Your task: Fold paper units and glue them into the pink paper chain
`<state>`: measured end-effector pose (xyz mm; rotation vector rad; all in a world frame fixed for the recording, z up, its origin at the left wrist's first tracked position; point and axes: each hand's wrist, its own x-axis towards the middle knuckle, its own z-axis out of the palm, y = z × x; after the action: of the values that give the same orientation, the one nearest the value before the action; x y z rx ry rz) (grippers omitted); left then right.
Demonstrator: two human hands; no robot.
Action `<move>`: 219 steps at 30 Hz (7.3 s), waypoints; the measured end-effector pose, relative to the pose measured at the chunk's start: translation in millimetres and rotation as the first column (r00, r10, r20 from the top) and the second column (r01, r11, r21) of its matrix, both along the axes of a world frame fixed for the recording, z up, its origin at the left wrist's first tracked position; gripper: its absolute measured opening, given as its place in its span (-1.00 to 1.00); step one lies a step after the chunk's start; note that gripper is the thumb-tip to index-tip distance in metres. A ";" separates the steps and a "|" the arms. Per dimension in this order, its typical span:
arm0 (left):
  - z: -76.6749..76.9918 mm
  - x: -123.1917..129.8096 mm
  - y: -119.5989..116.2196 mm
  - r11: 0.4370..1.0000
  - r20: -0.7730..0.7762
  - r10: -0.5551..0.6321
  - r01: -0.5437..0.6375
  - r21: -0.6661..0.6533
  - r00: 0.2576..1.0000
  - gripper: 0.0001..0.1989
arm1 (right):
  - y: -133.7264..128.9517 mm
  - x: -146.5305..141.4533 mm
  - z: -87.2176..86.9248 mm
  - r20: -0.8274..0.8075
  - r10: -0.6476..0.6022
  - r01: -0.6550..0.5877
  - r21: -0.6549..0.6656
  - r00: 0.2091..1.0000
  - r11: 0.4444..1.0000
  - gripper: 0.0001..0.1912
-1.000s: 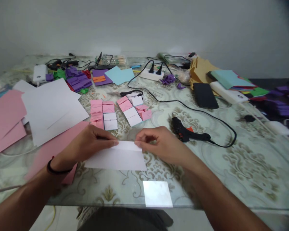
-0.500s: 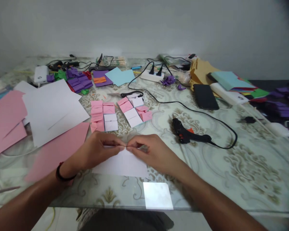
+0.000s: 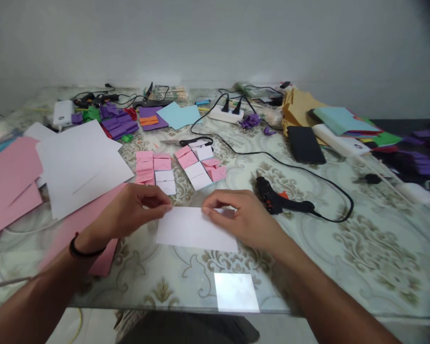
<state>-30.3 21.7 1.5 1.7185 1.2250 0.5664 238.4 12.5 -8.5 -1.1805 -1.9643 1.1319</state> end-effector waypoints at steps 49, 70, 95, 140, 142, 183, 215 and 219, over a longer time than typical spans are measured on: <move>-21.8 25.2 -22.3 0.966 0.156 0.044 -0.002 -0.258 0.987 -0.58 | -13.4 -26.1 -15.5 -0.426 -0.277 0.039 -0.490 0.861 0.871 -0.59; -13.1 19.9 -21.4 0.983 0.055 -0.030 0.040 -0.181 0.998 -0.48 | -0.6 -7.5 -15.0 -0.378 -0.214 0.086 -0.328 0.901 0.941 -0.53; -15.7 22.7 -18.4 0.964 0.277 0.098 -0.021 -0.267 0.956 -0.66 | -0.8 -7.3 -24.8 -0.431 -0.439 0.262 -0.410 0.789 0.874 -0.65; -37.5 30.4 -25.3 0.968 0.554 0.224 -0.118 -0.220 0.802 -0.84 | -18.4 -39.1 -22.7 -0.485 -0.184 -0.051 -0.432 0.855 0.901 -0.70; -36.7 29.7 -24.9 0.969 0.557 0.212 -0.100 -0.224 0.803 -0.86 | -15.6 -34.6 -21.9 -0.432 -0.173 -0.021 -0.407 0.885 0.913 -0.73; -24.7 13.3 -17.9 0.972 0.545 0.200 -0.095 -0.214 0.815 -0.61 | -1.1 -14.5 -19.8 -0.405 -0.182 0.045 -0.324 0.896 0.945 -0.67; -10.0 7.4 -11.9 0.992 0.291 -0.115 0.097 0.074 0.950 -0.75 | -2.3 -2.0 -9.9 -0.366 -0.056 -0.025 -0.215 0.929 0.976 -0.64; -11.0 8.9 -12.3 0.989 0.237 -0.102 0.073 0.128 0.966 -0.75 | -3.0 -2.6 -7.2 -0.401 -0.036 -0.053 -0.208 0.916 0.977 -0.58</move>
<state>-21.4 9.4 -9.5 1.7337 0.9536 0.7850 235.8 9.5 -15.7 -0.9459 -1.5626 1.4892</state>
